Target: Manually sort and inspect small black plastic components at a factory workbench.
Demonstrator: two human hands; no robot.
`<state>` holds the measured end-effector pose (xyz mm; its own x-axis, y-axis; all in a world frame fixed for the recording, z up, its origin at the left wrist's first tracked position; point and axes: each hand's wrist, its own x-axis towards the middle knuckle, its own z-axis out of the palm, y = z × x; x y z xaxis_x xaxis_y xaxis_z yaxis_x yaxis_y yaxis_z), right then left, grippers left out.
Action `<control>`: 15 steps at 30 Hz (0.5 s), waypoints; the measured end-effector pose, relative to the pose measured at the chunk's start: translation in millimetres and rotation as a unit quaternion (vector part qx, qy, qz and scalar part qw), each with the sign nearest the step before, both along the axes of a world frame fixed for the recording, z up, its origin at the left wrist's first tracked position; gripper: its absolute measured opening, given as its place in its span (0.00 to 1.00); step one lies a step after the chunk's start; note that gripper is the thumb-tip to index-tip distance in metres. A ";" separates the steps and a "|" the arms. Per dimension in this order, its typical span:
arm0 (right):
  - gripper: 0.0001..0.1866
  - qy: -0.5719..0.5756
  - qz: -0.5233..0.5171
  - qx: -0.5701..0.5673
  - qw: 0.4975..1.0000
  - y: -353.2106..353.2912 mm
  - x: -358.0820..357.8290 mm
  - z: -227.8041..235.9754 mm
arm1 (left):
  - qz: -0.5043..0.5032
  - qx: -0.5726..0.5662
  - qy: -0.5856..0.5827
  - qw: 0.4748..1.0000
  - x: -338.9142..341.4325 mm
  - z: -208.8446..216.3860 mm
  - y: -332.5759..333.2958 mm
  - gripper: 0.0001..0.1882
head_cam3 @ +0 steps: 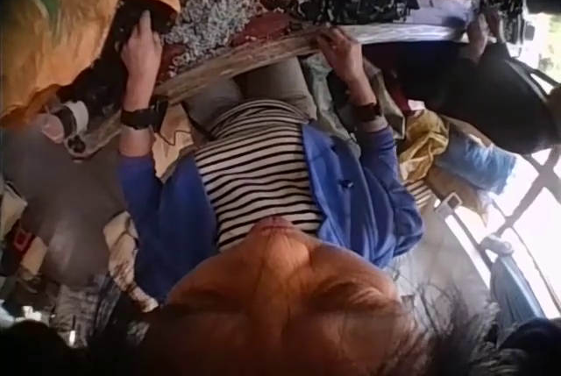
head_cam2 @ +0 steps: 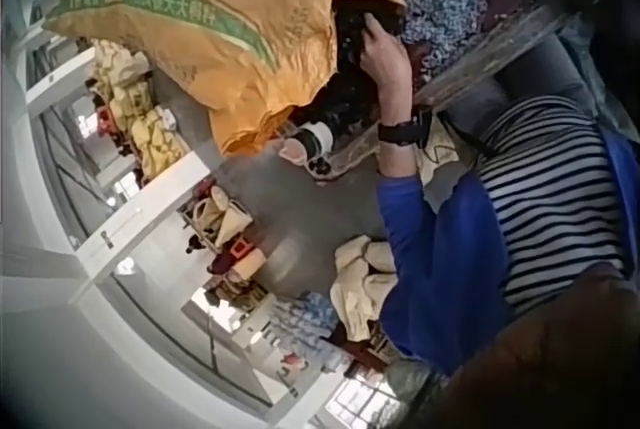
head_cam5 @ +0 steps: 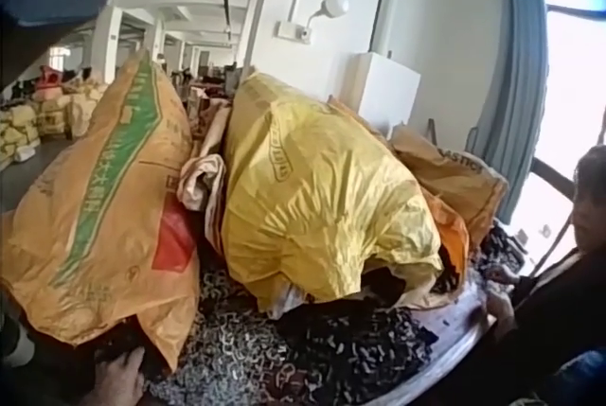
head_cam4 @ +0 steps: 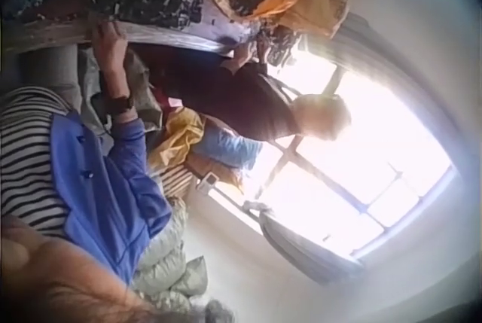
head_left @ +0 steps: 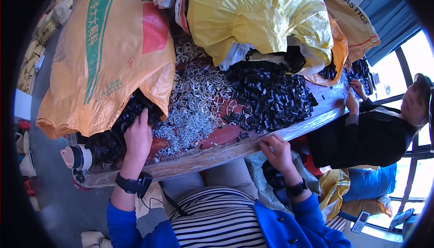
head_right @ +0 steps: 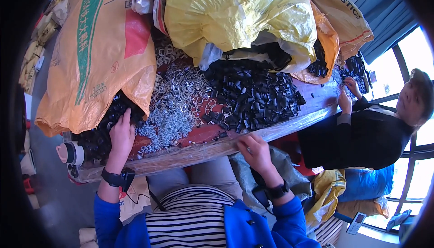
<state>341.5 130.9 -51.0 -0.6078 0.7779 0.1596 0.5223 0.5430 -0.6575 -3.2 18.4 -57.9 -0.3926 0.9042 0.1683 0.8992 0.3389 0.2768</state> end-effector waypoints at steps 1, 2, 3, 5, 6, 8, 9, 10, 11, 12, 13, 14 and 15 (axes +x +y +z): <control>0.04 -0.009 0.029 0.046 0.998 9.1 -13.9 0.2 | 0.001 -0.023 0.007 1.000 -0.4 -2.0 1.4 0.23; 0.04 -0.012 0.031 0.043 0.999 17.6 -27.4 -3.5 | 0.003 -0.026 0.005 1.000 -2.1 -4.6 1.0 0.23; 0.04 -0.005 0.055 0.097 0.994 26.2 -38.8 -6.9 | -0.004 -0.005 0.001 1.000 -3.6 -6.3 1.9 0.23; 0.05 -0.001 0.082 0.148 0.986 36.4 -56.6 -12.2 | -0.017 0.033 -0.006 0.999 -6.5 -10.4 1.8 0.22; 0.05 -0.017 0.077 0.153 0.985 39.3 -64.4 -14.8 | -0.015 0.031 -0.009 0.999 -6.9 -9.3 1.0 0.22; 0.05 -0.052 0.065 0.165 0.983 43.7 -73.4 -18.9 | -0.012 0.014 -0.160 0.987 -5.4 3.9 1.0 0.20; 0.05 -0.055 0.065 0.163 0.983 45.3 -74.7 -21.1 | -0.011 0.006 -0.234 0.972 -5.2 10.0 0.9 0.19; 0.06 -0.061 0.065 0.151 0.984 46.8 -75.9 -23.4 | -0.010 0.006 -0.235 0.972 -5.5 15.2 0.1 0.19; 0.07 -0.066 0.064 0.140 0.986 48.2 -76.7 -25.0 | -0.011 0.026 -0.238 0.971 -5.6 20.5 -0.8 0.18; 0.07 -0.073 0.061 0.129 0.987 49.1 -75.8 -25.5 | -0.014 0.046 -0.243 0.969 -4.1 24.4 -1.5 0.17; 0.07 -0.076 0.059 0.131 0.987 49.7 -76.0 -25.0 | -0.019 0.067 -0.247 0.967 -2.7 27.9 -2.3 0.16; 0.07 -0.088 0.066 0.122 0.986 49.9 -77.6 -24.2 | -0.023 0.069 -0.249 0.966 -2.6 30.7 -4.2 0.16; 0.07 -0.099 0.072 0.114 0.986 50.8 -78.7 -22.0 | -0.026 0.076 -0.153 0.985 -3.5 33.7 -6.8 0.16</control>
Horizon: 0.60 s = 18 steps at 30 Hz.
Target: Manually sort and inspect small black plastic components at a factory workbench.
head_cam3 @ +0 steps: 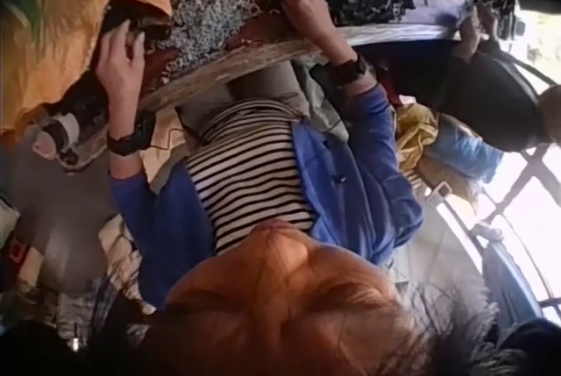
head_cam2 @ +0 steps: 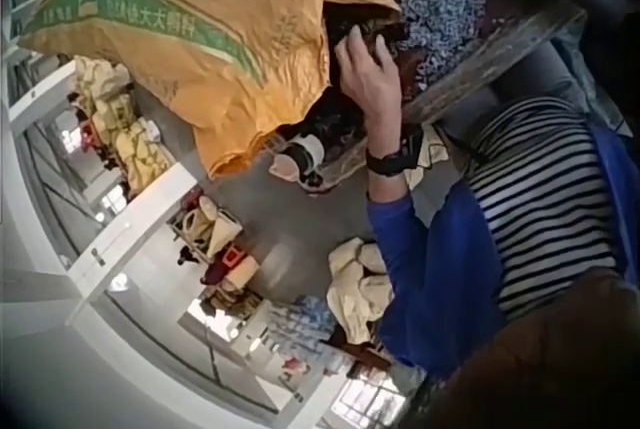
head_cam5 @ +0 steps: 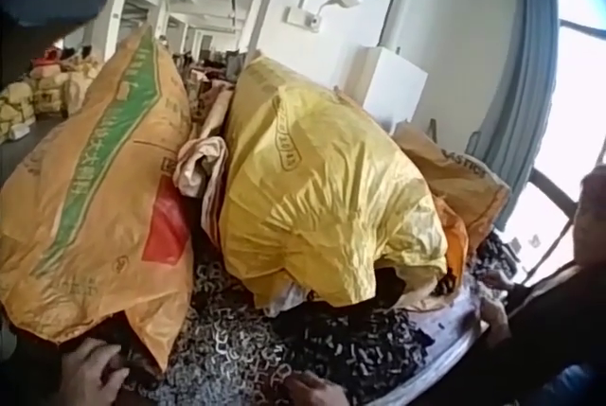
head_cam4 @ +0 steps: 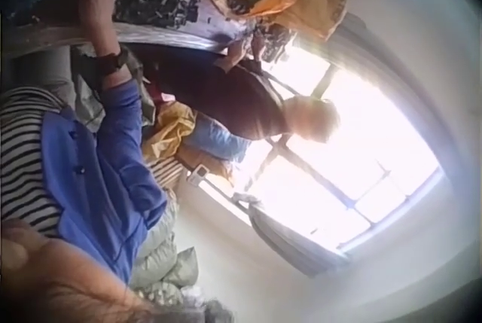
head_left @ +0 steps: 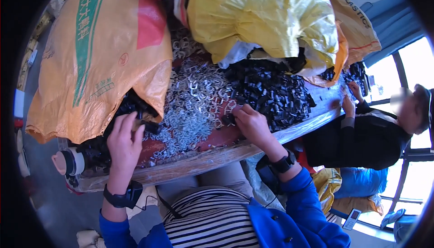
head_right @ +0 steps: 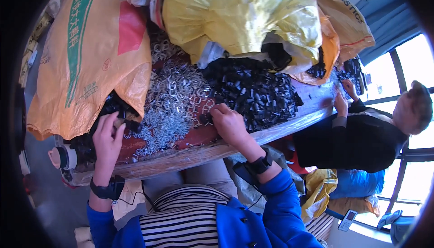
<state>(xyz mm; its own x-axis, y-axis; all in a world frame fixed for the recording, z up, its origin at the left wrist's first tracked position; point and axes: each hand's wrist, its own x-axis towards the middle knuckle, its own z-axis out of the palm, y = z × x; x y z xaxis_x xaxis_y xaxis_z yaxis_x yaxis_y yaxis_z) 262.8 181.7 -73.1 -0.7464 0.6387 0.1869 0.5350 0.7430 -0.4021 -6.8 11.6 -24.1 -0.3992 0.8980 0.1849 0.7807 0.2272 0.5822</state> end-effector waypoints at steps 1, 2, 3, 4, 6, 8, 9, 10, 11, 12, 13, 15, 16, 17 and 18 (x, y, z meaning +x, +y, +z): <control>0.06 -0.012 0.002 -0.006 1.000 0.5 -0.9 2.5 | 0.005 0.011 0.097 0.995 -1.6 2.2 -3.4 0.16; 0.06 -0.026 -0.012 0.001 1.000 3.6 -0.6 0.7 | 0.004 0.027 0.182 0.983 -3.8 -4.8 -0.1 0.17; 0.05 -0.051 0.000 0.013 0.999 5.0 -1.6 -3.4 | -0.006 0.037 0.178 0.983 -3.3 -7.3 -2.8 0.17; 0.04 -0.076 0.012 0.024 0.997 5.7 -2.1 -5.4 | 0.007 -0.006 0.179 0.984 -3.3 -11.3 -7.4 0.17; 0.04 -0.100 -0.001 0.035 0.994 3.8 -5.5 -2.3 | 0.009 -0.037 0.179 0.983 -5.5 -16.3 -11.4 0.18; 0.03 -0.122 -0.009 0.042 0.992 2.2 -7.9 -2.1 | 0.027 -0.056 0.181 0.982 -9.8 -20.6 -12.9 0.19; 0.04 -0.121 -0.012 0.049 0.991 1.5 -6.8 -3.4 | 0.036 -0.066 0.181 0.981 -9.9 -22.4 -12.1 0.19; 0.05 -0.119 -0.011 0.055 0.991 0.9 -7.3 -5.8 | 0.029 -0.060 0.181 0.981 -10.3 -23.5 -12.2 0.19; 0.06 -0.118 -0.011 0.060 0.991 0.7 -6.2 -7.2 | 0.031 -0.055 0.185 0.981 -9.9 -24.8 -11.9 0.18; 0.06 -0.118 -0.016 0.063 0.991 0.2 -5.1 -7.8 | 0.034 -0.052 0.189 0.980 -10.2 -25.4 -12.6 0.18; 0.07 -0.103 -0.029 0.043 0.993 -0.5 -3.4 -8.5 | 0.038 -0.050 0.193 0.979 -10.8 -26.2 -12.9 0.18; 0.09 -0.074 -0.053 0.003 0.996 -2.0 0.2 -9.3 | 0.032 -0.053 0.200 0.978 -13.7 -25.7 -13.1 0.17; 0.09 -0.075 -0.057 0.004 0.996 -2.7 1.4 -9.4 | 0.031 -0.061 0.206 0.976 -15.0 -24.9 -13.1 0.17; 0.09 -0.039 -0.059 -0.010 0.997 -3.2 2.5 -9.8 | 0.029 -0.068 0.213 0.974 -15.8 -24.9 -13.0 0.16; 0.09 -0.003 -0.061 -0.023 0.998 -3.6 3.8 -10.4 | 0.025 -0.066 0.211 0.975 -15.8 -25.6 -13.0 0.16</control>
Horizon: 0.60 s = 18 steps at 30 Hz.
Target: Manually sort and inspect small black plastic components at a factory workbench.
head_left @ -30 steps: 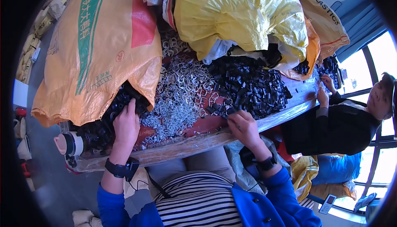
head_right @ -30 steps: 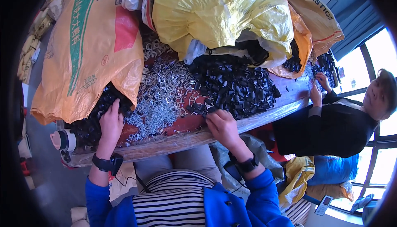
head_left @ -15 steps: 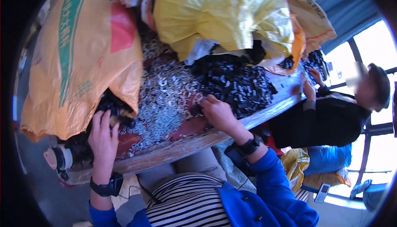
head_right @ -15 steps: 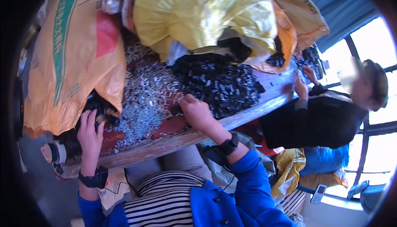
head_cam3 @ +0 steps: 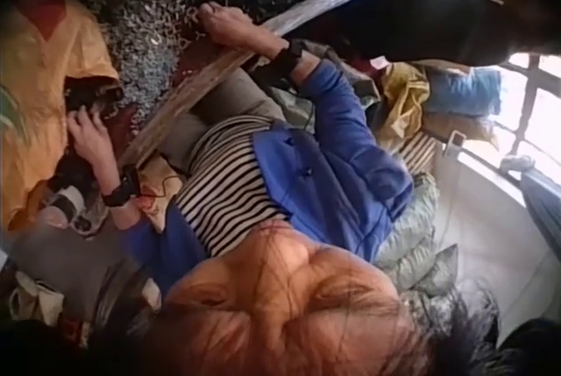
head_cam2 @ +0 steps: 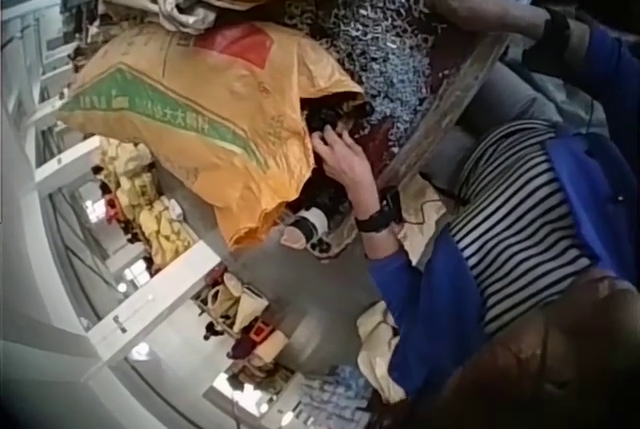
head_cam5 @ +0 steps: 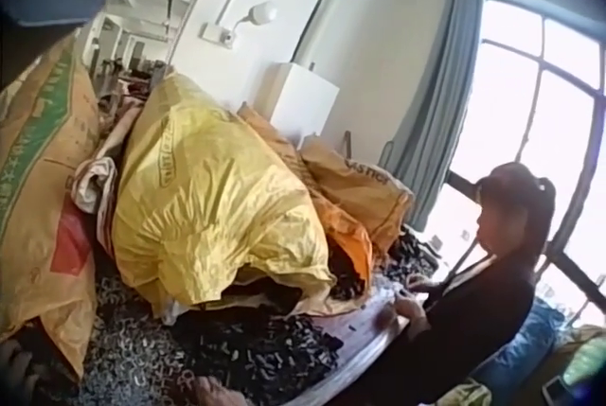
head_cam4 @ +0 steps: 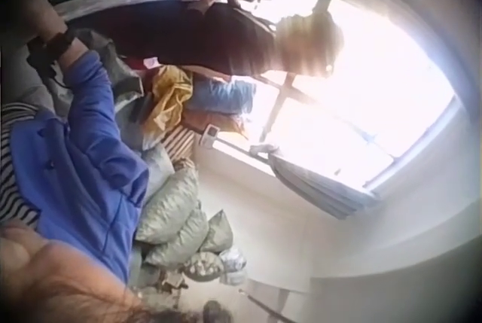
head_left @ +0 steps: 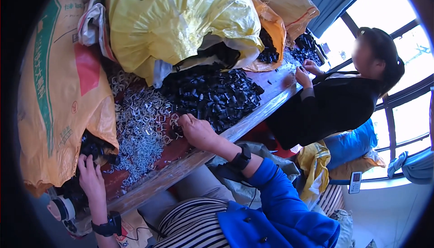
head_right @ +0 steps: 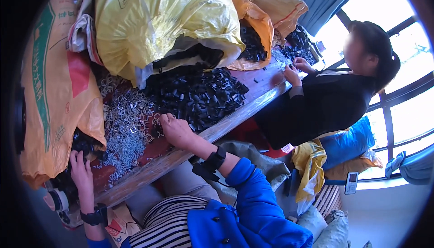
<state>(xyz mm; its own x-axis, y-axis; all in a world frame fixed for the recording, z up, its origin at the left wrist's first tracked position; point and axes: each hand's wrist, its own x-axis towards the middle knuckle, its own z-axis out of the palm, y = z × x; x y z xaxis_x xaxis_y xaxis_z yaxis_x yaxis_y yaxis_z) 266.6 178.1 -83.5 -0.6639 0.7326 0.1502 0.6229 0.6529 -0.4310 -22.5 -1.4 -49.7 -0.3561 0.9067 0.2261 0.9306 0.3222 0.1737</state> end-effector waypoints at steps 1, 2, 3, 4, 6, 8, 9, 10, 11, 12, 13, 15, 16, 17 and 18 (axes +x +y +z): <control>0.09 0.036 -0.003 -0.011 0.999 -0.4 1.7 -0.3 | -0.004 0.004 -0.007 1.000 0.4 -1.1 0.1 0.16; 0.09 0.037 -0.005 -0.011 0.999 -1.9 0.1 -0.4 | -0.006 0.007 -0.012 1.000 -1.2 -1.0 -2.1 0.16; 0.09 0.058 0.009 -0.017 0.998 -3.7 -1.3 0.2 | -0.008 0.010 -0.017 1.000 -2.2 -1.0 -4.5 0.16; 0.08 0.078 0.021 -0.023 0.996 -5.2 -1.8 1.8 | -0.013 0.011 -0.017 1.000 -2.6 -1.9 -7.1 0.16; 0.08 0.098 0.028 -0.027 0.994 -6.8 -2.7 6.1 | -0.019 0.023 -0.006 1.000 -2.6 -4.0 -14.2 0.16; 0.08 0.105 0.060 -0.037 0.992 -10.8 -7.1 12.4 | -0.020 0.027 0.001 0.999 0.2 -0.4 -14.6 0.16; 0.07 0.108 0.077 -0.043 0.990 -12.1 -8.4 14.5 | -0.015 0.021 0.012 1.000 2.4 1.3 -15.2 0.16; 0.07 0.110 0.078 -0.044 0.990 -12.8 -8.3 16.4 | -0.008 0.015 0.023 1.000 4.8 3.1 -16.9 0.17; 0.07 0.110 0.080 -0.043 0.990 -13.1 -7.3 18.7 | 0.000 0.007 0.035 0.999 7.4 5.9 -18.9 0.18; 0.07 0.116 0.093 -0.045 0.988 -16.3 -13.0 20.5 | 0.013 0.002 0.043 0.999 6.8 8.3 -24.0 0.18; 0.07 0.122 0.108 -0.047 0.985 -19.7 -18.5 21.9 | 0.013 -0.010 0.032 0.999 7.1 6.7 -22.5 0.18; 0.07 0.117 0.123 -0.065 0.983 -25.7 -21.7 20.3 | 0.020 -0.021 0.028 0.999 6.6 0.3 -21.1 0.20; 0.07 0.102 0.122 -0.074 0.985 -27.9 -22.2 20.4 | 0.024 -0.019 0.035 0.999 7.2 -2.9 -17.7 0.20; 0.06 0.117 0.122 -0.080 0.982 -31.3 -24.7 22.0 | 0.017 -0.001 0.022 1.000 4.9 -3.3 -16.7 0.20; 0.06 0.129 0.118 -0.086 0.981 -32.3 -24.2 23.1 | 0.006 0.019 0.007 1.000 4.3 -2.8 -13.8 0.19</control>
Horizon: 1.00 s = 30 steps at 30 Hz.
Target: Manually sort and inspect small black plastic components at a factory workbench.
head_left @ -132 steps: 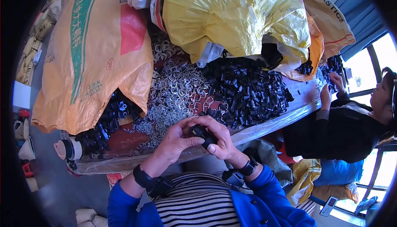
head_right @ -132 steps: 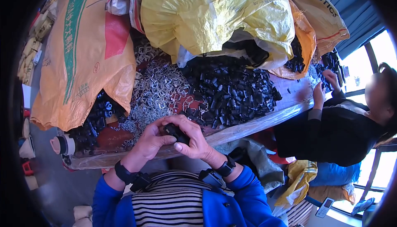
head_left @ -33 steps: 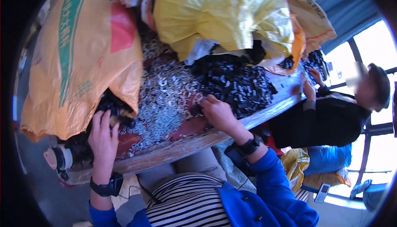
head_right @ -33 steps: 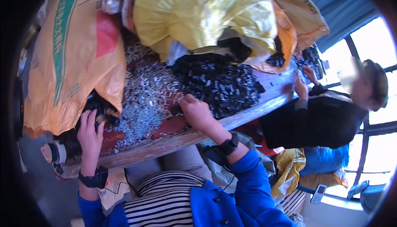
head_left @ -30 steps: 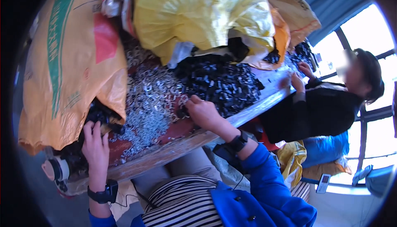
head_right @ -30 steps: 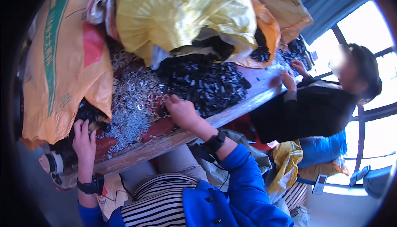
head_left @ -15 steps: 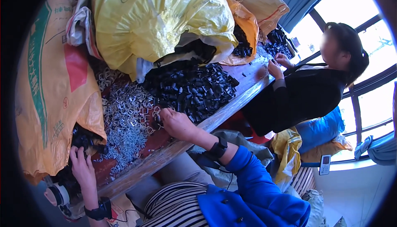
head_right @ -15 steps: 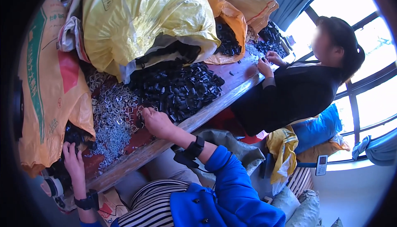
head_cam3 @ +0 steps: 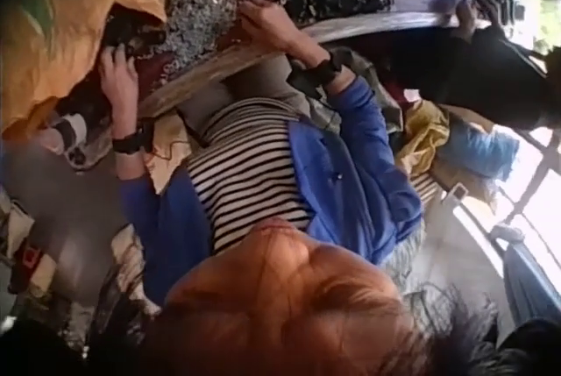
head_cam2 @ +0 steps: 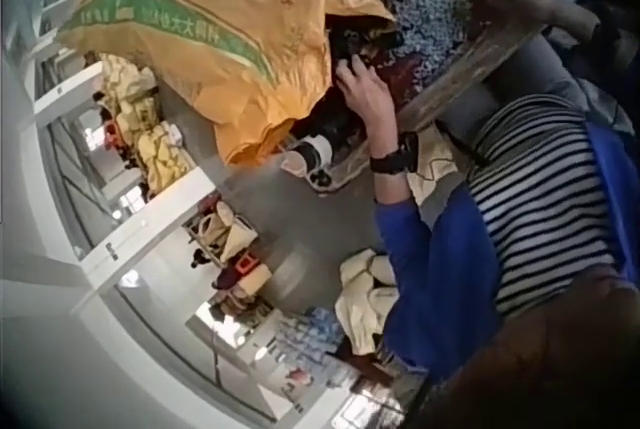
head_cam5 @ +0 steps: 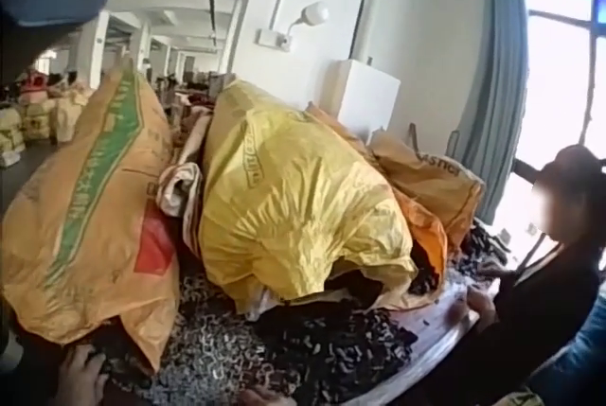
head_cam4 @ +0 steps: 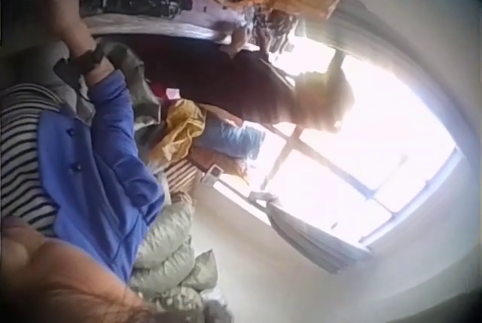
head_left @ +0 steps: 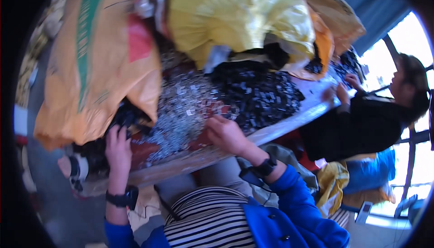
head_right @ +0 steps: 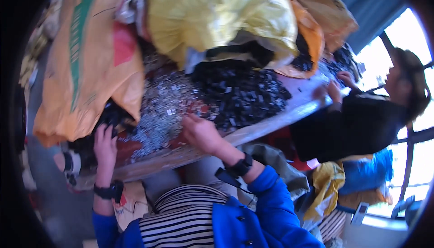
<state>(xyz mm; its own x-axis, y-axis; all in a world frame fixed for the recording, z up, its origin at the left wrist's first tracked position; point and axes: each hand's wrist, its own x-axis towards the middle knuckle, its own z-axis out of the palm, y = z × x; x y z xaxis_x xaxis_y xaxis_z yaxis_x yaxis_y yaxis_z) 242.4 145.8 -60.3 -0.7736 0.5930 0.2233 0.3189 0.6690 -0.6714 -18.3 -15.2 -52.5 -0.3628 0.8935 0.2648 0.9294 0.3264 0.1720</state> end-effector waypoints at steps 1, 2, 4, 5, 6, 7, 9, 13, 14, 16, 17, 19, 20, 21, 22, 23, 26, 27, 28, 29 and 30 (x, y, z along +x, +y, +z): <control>0.06 0.007 0.002 0.004 1.000 -2.3 -0.3 -0.3 | -0.014 0.011 -0.042 0.999 1.5 4.6 0.2 0.19; 0.05 0.014 -0.001 0.010 1.000 -2.4 0.9 -0.5 | -0.032 0.025 -0.085 0.996 5.2 8.9 2.7 0.19; 0.06 0.033 0.021 -0.007 0.999 -3.9 -1.3 7.4 | -0.005 0.049 -0.121 0.991 10.8 14.3 -2.6 0.19; 0.06 0.042 0.025 -0.020 0.999 -6.3 -6.5 10.6 | 0.003 0.077 -0.164 0.983 11.5 17.4 -7.4 0.18; 0.06 0.045 0.037 -0.023 0.998 -8.2 -9.8 13.7 | 0.015 0.076 -0.160 0.984 12.6 20.3 -8.3 0.18; 0.06 0.045 0.038 -0.036 0.998 -10.1 -13.2 16.9 | 0.010 0.105 -0.159 0.982 12.9 22.9 -8.8 0.18; 0.05 0.043 0.034 -0.060 0.997 -14.0 -20.4 21.2 | -0.007 0.163 -0.156 0.974 14.3 26.1 -9.5 0.17; 0.05 0.049 0.055 -0.102 0.992 -24.5 -34.8 21.8 | -0.050 0.120 -0.654 0.745 21.5 25.0 -9.6 0.14; 0.05 0.048 0.055 -0.102 0.992 -26.6 -37.9 22.1 | -0.049 0.120 -0.655 0.744 23.4 22.7 -8.9 0.14; 0.05 0.064 0.086 -0.106 0.989 -31.7 -44.3 21.8 | -0.053 0.129 -0.796 0.589 27.8 14.6 -5.7 0.16; 0.05 0.072 0.100 -0.108 0.986 -33.9 -46.7 21.9 | -0.054 0.130 -0.854 0.501 30.3 12.1 -4.1 0.16; 0.05 0.074 0.105 -0.135 0.982 -38.2 -50.0 26.3 | -0.057 0.113 -0.886 0.447 37.1 13.6 0.0 0.17; 0.05 0.079 0.111 -0.162 0.977 -40.2 -51.3 28.9 | -0.060 0.097 -0.912 0.393 40.7 15.5 2.3 0.18; 0.05 0.083 0.118 -0.188 0.971 -41.8 -52.1 29.6 | -0.062 0.081 -0.936 0.338 43.5 16.1 4.0 0.18; 0.05 0.082 0.116 -0.189 0.972 -43.1 -52.6 28.9 | -0.062 0.079 -0.936 0.337 45.7 15.4 5.0 0.18; 0.05 0.086 0.112 -0.200 0.970 -44.6 -52.8 28.3 | -0.063 0.073 -0.935 0.343 47.8 14.4 5.6 0.18; 0.05 0.094 0.102 -0.219 0.966 -47.0 -51.2 27.3 | -0.069 0.059 -0.931 0.354 53.2 11.3 7.4 0.18; 0.05 0.089 0.097 -0.230 0.964 -47.8 -49.7 26.7 | -0.058 0.058 -0.923 0.377 55.1 9.7 7.5 0.16; 0.05 0.084 0.092 -0.241 0.962 -48.6 -48.0 25.9 | -0.048 0.057 -0.914 0.399 57.2 7.6 7.4 0.15; 0.05 0.080 0.087 -0.252 0.961 -49.3 -46.8 25.4 | -0.038 0.056 -0.905 0.421 58.9 5.8 7.7 0.14; 0.05 0.080 0.085 -0.251 0.961 -50.6 -45.5 24.2 | -0.039 0.055 -0.905 0.421 60.6 2.7 7.8 0.14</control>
<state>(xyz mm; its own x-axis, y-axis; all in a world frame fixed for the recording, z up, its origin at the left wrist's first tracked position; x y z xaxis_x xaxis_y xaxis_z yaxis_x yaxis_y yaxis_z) 197.0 95.2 -36.2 -0.8484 0.5252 0.0656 0.1004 0.2814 -0.9543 42.3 -7.4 -49.8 -0.0303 0.9397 -0.3405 -0.7484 0.2045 0.6309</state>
